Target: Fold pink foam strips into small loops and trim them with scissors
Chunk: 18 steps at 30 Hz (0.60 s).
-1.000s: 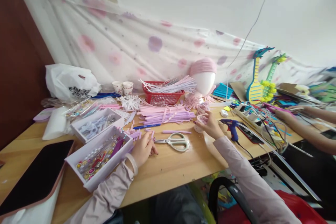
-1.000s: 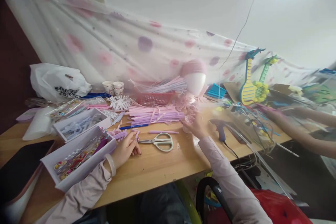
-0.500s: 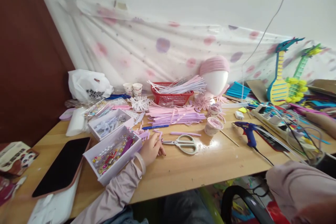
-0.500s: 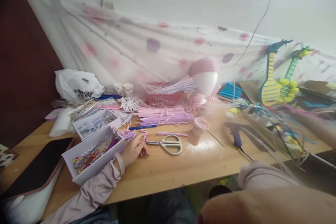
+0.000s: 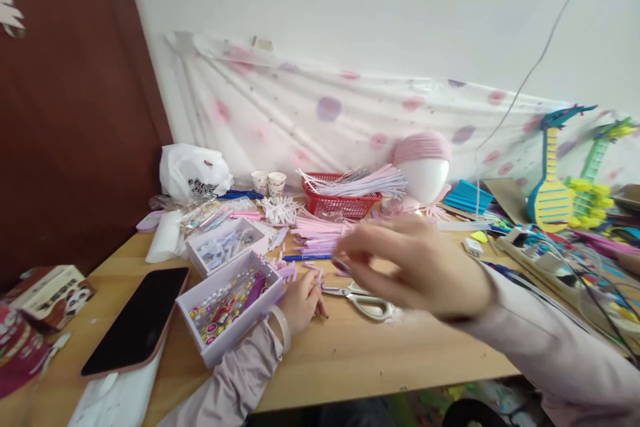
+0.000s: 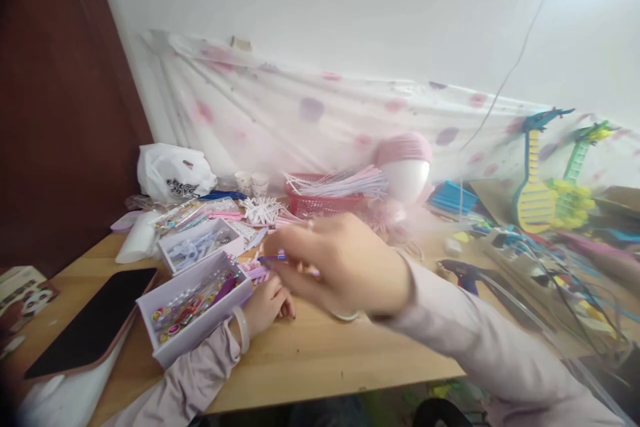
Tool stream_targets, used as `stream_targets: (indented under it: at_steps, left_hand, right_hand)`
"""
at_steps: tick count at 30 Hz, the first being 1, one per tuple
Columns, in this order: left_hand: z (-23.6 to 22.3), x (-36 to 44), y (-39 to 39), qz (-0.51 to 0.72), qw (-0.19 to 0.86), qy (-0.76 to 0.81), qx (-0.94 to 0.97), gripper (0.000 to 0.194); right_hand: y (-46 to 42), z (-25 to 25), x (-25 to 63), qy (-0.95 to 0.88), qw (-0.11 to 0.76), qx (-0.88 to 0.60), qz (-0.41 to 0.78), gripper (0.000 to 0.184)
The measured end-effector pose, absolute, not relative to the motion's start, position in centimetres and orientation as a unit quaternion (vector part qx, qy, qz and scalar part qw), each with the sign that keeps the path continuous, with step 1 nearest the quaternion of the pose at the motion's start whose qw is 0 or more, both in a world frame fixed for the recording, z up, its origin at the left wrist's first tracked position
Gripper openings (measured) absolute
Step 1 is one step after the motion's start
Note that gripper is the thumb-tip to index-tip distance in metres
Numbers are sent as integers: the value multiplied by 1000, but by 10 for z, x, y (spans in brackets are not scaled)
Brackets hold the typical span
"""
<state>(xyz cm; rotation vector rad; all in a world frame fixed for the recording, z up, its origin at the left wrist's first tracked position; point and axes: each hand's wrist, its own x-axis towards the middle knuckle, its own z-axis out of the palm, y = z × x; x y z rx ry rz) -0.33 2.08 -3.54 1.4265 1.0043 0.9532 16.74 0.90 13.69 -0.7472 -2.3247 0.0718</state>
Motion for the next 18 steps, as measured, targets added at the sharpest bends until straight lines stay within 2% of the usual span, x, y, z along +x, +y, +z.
stream_targets:
  at_steps: [3,5,10,14,18]
  left_hand:
    - [-34,-1,20,387,528,437,617,29]
    - [-33,1,20,380,521,445,622,27]
    - [-33,4,22,371,506,455,632,23]
    - [-34,5,24,361,504,458,637,24]
    - [-37,4,25,355,490,455,654,25]
  right_hand:
    - [61,129,139,-945,134,-297,-33,22]
    - [101,110,129,-926,65,-370,-24,28]
    - [168,68,126,-915,20,-404,-16,19]
    - [181,62,124,-915,-9,-403,3,10]
    - [184,65,125,-915,-13,-402,17,14]
